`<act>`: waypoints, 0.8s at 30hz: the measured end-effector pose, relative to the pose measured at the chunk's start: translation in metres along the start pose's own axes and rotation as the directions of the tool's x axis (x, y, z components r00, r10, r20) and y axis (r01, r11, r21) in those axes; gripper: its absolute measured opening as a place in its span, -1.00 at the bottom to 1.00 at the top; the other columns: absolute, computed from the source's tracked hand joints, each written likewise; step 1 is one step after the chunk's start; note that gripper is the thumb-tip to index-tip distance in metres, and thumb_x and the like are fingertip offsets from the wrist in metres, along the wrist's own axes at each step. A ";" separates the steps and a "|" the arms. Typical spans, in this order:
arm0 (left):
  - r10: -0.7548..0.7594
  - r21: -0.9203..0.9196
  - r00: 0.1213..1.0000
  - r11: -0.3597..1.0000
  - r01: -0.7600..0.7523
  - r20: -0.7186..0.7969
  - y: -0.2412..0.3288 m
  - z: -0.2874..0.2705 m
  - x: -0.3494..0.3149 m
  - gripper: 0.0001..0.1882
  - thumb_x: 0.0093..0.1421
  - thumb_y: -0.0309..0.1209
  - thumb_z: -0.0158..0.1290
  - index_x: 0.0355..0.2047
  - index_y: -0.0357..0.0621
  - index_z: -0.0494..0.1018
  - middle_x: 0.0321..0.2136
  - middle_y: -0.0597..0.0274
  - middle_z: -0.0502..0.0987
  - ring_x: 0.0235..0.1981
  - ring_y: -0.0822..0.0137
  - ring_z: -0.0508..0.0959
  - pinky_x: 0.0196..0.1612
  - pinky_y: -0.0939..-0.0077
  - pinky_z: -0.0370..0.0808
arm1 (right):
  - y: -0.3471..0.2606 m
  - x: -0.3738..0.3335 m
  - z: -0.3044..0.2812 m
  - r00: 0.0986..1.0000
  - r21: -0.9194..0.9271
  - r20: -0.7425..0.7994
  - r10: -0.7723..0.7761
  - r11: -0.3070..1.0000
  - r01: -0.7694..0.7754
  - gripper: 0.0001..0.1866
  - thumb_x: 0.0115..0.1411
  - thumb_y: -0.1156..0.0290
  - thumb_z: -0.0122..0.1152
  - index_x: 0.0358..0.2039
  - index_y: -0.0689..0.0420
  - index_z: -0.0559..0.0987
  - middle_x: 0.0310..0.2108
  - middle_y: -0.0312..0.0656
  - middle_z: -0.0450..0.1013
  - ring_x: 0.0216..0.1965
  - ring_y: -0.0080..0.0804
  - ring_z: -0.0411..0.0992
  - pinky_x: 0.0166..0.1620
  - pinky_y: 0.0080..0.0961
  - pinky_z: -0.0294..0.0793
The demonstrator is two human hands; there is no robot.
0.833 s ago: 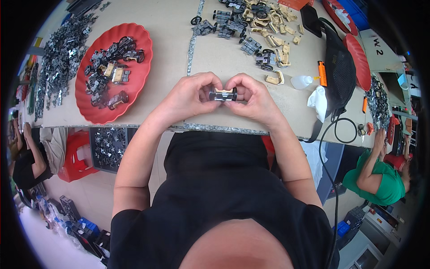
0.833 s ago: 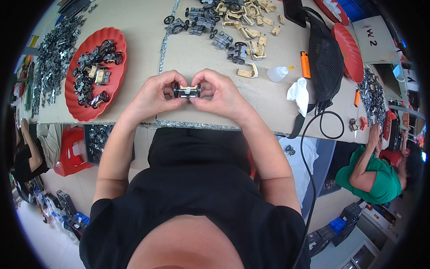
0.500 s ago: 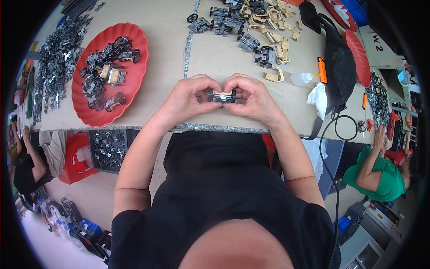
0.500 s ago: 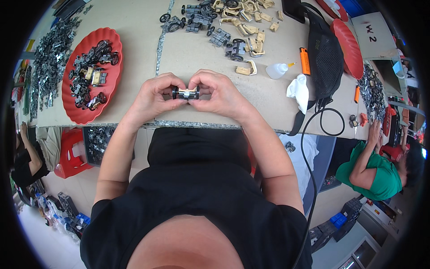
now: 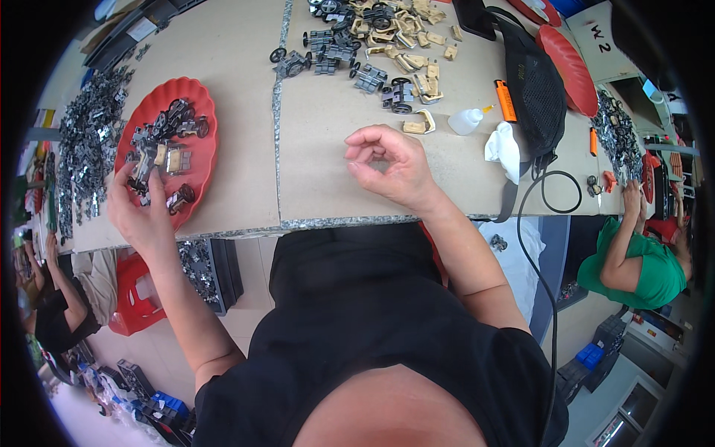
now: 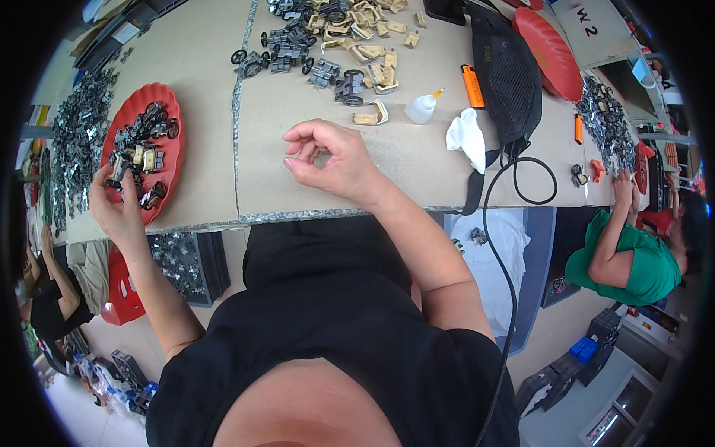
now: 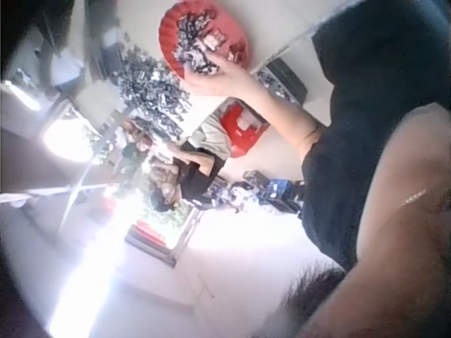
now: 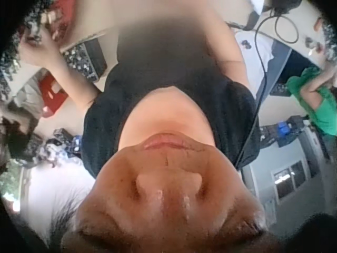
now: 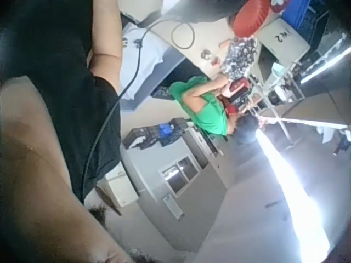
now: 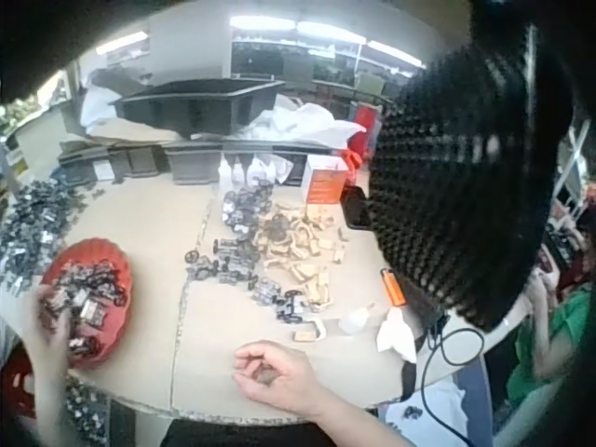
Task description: Assembling small plastic components by applying glue and joining parts together at a workbench.
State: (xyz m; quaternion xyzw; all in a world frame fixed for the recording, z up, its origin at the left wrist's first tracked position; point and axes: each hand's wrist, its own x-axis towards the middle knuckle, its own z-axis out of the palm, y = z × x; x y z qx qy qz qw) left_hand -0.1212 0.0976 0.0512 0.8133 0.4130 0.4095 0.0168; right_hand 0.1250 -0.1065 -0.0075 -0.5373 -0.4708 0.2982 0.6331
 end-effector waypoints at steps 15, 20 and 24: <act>0.637 -0.601 0.697 0.710 -0.366 0.329 0.203 0.138 -0.045 -0.81 -0.07 -0.50 0.13 -0.38 -0.18 0.46 -0.45 0.18 0.42 -0.34 0.17 0.42 -0.27 0.33 0.42 | -0.022 -0.026 -0.074 0.564 -0.203 -0.759 -0.325 0.941 0.269 -0.77 0.09 0.56 0.10 -0.24 0.23 0.30 -0.39 -0.23 0.31 -0.46 -0.62 0.27 -0.35 -0.66 0.35; 0.690 -0.500 0.602 0.716 -0.487 0.402 0.204 0.151 -0.047 -0.88 -0.05 -0.45 0.10 -0.46 -0.17 0.44 -0.47 0.21 0.41 -0.35 0.20 0.43 -0.31 0.34 0.44 | -0.008 -0.034 -0.097 0.746 -0.447 -0.630 -0.213 0.886 -0.124 -0.59 0.01 0.56 0.18 -0.13 0.27 0.27 -0.14 -0.07 0.30 -0.10 -0.35 0.32 -0.08 -0.50 0.34; 0.668 -0.401 0.614 0.743 -0.535 0.420 0.191 0.141 -0.047 -0.90 -0.06 -0.45 0.09 -0.50 -0.17 0.42 -0.47 0.20 0.42 -0.35 0.21 0.45 -0.33 0.36 0.45 | 0.007 -0.034 -0.100 0.847 -0.477 -0.527 -0.069 0.849 -0.227 -0.55 0.02 0.53 0.19 -0.09 0.29 0.27 -0.16 -0.04 0.38 -0.08 -0.26 0.38 -0.05 -0.43 0.35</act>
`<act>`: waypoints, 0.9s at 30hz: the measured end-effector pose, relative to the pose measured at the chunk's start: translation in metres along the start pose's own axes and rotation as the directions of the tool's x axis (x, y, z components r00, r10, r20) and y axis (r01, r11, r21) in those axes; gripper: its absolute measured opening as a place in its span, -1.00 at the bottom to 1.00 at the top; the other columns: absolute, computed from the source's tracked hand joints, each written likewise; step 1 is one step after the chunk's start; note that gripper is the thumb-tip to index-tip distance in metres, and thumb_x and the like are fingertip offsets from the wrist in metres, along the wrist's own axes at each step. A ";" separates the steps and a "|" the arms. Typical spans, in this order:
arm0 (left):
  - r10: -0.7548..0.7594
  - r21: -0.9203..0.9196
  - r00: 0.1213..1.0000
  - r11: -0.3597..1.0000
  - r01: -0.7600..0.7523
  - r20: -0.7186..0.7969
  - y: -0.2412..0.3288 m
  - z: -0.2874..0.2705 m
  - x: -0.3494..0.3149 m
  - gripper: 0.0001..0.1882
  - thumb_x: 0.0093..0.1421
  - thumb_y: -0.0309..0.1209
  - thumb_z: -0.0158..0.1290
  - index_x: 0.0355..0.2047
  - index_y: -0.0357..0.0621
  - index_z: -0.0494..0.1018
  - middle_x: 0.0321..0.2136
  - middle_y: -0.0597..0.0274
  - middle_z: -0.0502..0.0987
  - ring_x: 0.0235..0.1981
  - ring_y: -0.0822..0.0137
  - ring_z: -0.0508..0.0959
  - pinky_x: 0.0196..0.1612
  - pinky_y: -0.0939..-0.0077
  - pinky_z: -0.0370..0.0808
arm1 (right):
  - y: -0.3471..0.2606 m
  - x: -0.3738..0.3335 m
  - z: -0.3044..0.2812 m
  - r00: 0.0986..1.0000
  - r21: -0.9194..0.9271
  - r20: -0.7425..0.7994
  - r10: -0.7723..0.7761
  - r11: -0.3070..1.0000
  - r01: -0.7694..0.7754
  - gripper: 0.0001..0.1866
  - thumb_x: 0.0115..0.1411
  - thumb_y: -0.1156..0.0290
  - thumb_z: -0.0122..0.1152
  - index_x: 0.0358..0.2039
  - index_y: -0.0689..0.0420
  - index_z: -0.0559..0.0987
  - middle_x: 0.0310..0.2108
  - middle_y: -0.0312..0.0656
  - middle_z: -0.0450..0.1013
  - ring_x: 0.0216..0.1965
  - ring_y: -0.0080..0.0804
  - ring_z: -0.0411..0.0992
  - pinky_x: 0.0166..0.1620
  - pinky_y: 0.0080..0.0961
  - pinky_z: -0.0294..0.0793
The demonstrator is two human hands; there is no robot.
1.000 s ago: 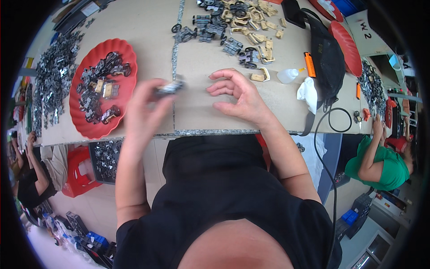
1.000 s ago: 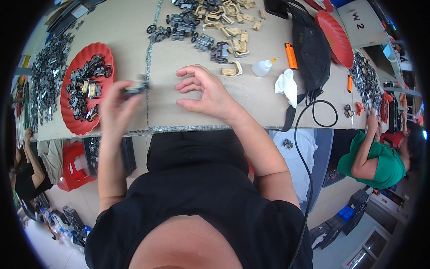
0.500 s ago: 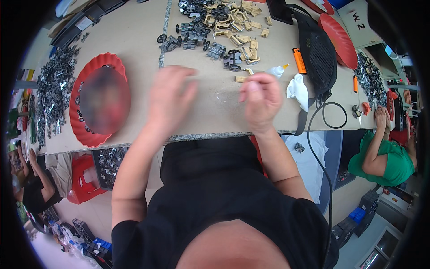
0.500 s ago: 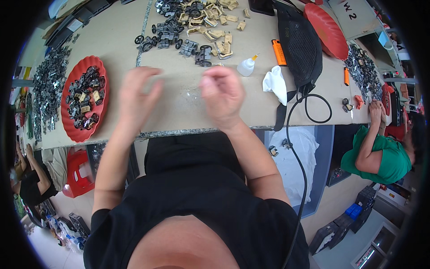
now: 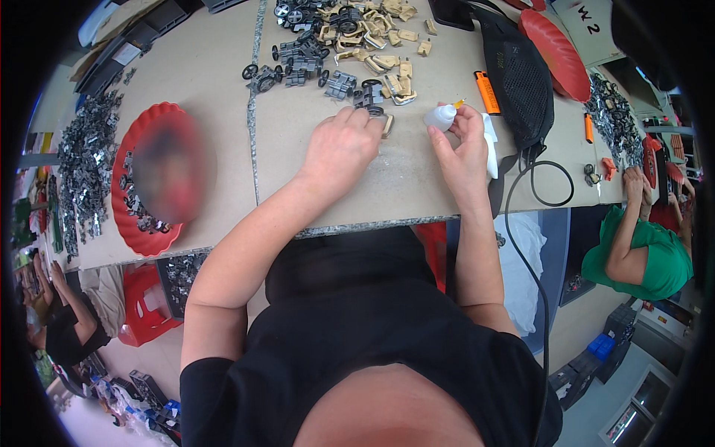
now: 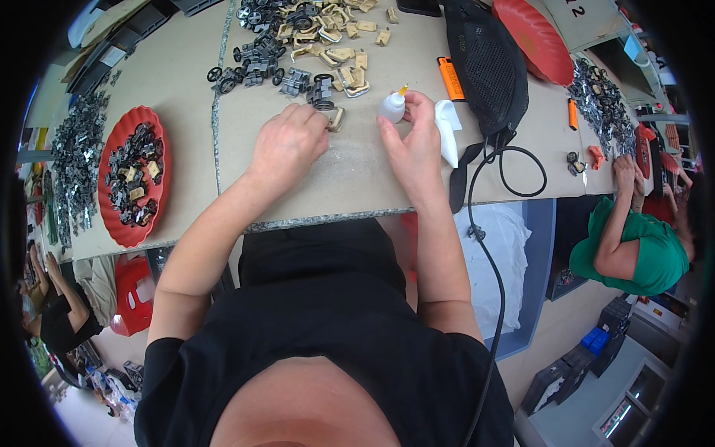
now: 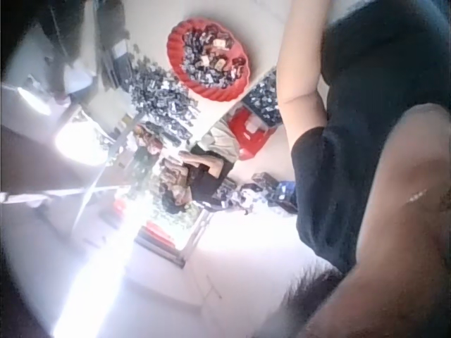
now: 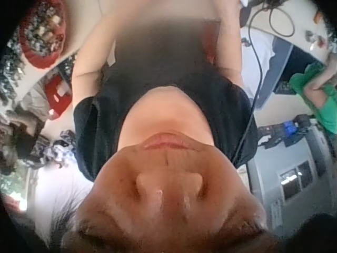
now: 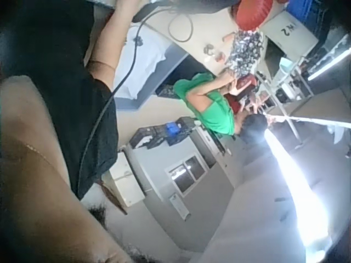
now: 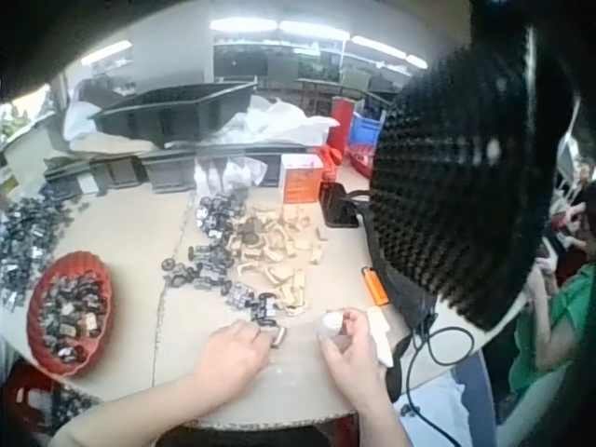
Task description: Assembling small plastic components by applying glue and joining parts together at a workbench.
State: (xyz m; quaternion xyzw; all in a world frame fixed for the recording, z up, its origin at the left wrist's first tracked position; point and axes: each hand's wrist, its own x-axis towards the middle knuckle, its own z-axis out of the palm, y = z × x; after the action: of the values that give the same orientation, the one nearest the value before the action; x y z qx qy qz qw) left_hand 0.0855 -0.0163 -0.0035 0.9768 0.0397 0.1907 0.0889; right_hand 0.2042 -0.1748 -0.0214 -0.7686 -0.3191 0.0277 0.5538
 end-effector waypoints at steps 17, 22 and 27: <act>-0.308 -0.613 0.934 0.707 0.353 0.182 -0.038 -0.048 -0.048 -0.88 0.05 -0.61 0.01 -0.39 -0.14 0.44 -0.43 0.23 0.50 -0.40 0.42 0.50 -0.37 0.55 0.46 | -0.046 -0.017 0.026 0.953 0.681 0.252 0.166 0.670 -0.296 -0.58 0.28 0.32 -0.14 0.06 0.32 0.21 -0.34 -0.09 0.37 -0.41 -0.40 0.44 -0.32 -0.44 0.49; -0.300 -0.939 0.895 -0.193 0.283 0.331 -0.033 -0.040 -0.054 -0.87 0.16 -0.61 -0.02 -0.25 -0.26 0.38 -0.31 0.18 0.51 -0.34 0.50 0.51 -0.30 0.66 0.47 | -0.065 -0.024 0.049 0.900 0.832 0.427 0.094 0.349 -0.431 -0.59 0.27 0.34 -0.13 0.06 0.31 0.22 -0.38 -0.09 0.37 -0.44 -0.38 0.42 -0.32 -0.37 0.50; -0.322 -0.942 0.895 -0.239 0.237 0.307 -0.016 -0.038 -0.062 -0.72 0.16 -0.58 -0.02 -0.09 -0.32 0.33 -0.25 0.14 0.49 -0.24 0.44 0.50 -0.17 0.61 0.46 | -0.073 -0.027 0.063 0.912 0.819 0.402 0.084 0.411 -0.400 -0.58 0.26 0.35 -0.11 0.06 0.31 0.22 -0.38 -0.06 0.39 -0.41 -0.35 0.43 -0.26 -0.32 0.49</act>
State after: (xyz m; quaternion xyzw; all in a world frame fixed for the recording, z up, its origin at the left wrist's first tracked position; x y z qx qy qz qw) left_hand 0.0130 -0.0010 0.0056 0.5203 0.1050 0.1549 0.8333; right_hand 0.1240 -0.1226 0.0091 -0.3883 -0.2202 0.3866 0.8070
